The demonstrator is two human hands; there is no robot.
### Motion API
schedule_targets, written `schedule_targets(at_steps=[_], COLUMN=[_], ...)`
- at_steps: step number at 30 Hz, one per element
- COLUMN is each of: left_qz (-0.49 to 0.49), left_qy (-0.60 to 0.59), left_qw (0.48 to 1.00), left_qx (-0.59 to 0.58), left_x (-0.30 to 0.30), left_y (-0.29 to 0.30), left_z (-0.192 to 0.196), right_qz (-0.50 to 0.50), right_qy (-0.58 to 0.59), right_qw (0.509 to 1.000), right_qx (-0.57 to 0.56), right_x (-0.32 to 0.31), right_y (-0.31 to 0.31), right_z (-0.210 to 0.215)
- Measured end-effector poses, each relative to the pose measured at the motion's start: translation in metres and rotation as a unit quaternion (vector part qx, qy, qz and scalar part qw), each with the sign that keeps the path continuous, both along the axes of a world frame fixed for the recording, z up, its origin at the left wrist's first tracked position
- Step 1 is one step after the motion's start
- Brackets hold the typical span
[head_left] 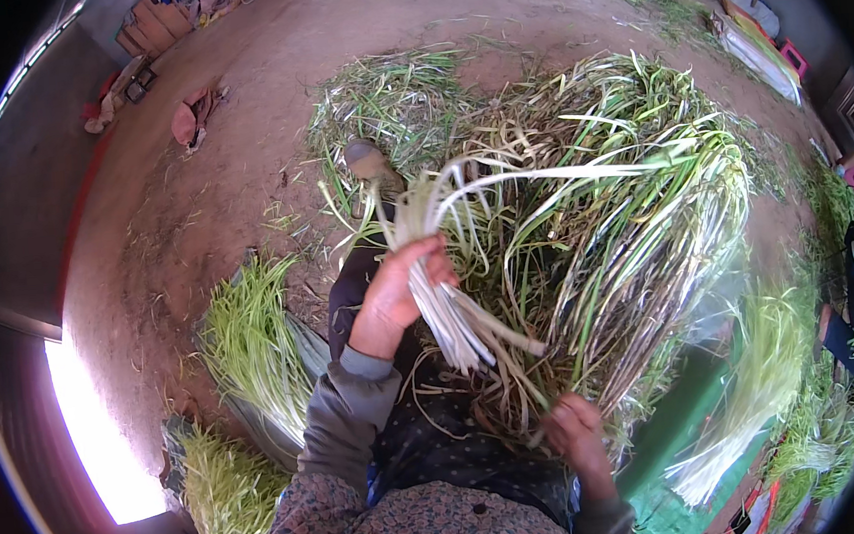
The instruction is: The person sits on the floor and processes a large pile of long, white vegetable stalks by hand. They repeatedly pick up stalks, peel off outer layers, and separate the usable parts from the waste, which is discarded onto the floor.
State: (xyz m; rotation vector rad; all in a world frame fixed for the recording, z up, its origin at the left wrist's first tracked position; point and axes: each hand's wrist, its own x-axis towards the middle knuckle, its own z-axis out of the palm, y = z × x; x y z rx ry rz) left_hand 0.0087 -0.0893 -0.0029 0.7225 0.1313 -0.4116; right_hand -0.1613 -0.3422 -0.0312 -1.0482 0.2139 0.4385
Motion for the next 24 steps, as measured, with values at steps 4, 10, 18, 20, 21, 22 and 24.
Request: schedule_targets(at_steps=[4,10,18,20,21,22,24], left_qz=[0.01,0.062,-0.015,-0.035,-0.038,-0.032,-0.008], left_qy=[-0.003,0.007,-0.015,-0.025,-0.001,0.005,0.05], left_qw=[0.999,0.996,0.995,0.993,0.994,0.996,0.997], left_qx=[-0.037,-0.057,-0.098,-0.108,-0.106,-0.088,-0.053], left_x=[0.012,0.017,-0.023,-0.025,-0.025,-0.025,-0.026], left_y=[0.01,0.023,-0.007,-0.01,-0.014,-0.015,-0.017], left_z=[-0.004,-0.013,0.015,0.013,0.012,0.011,0.012], right_qz=[-0.076,-0.296,-0.051,0.037,0.063,0.106,0.137], right_qy=[-0.18,-0.233,-0.227,-0.231,-0.23,-0.227,-0.258], right_qw=[0.981,0.923,0.917,0.944,0.959,0.958,0.949], right_qx=[-0.008,-0.08,-0.324,-0.232,-0.155,-0.14,-0.116], right_x=[-0.03,-0.042,0.074,0.097,0.103,0.106,0.107], right_y=[-0.062,-0.131,0.008,0.043,0.055,0.062,0.072], right_z=[0.024,0.014,0.027,0.034,0.033,0.026,0.008])
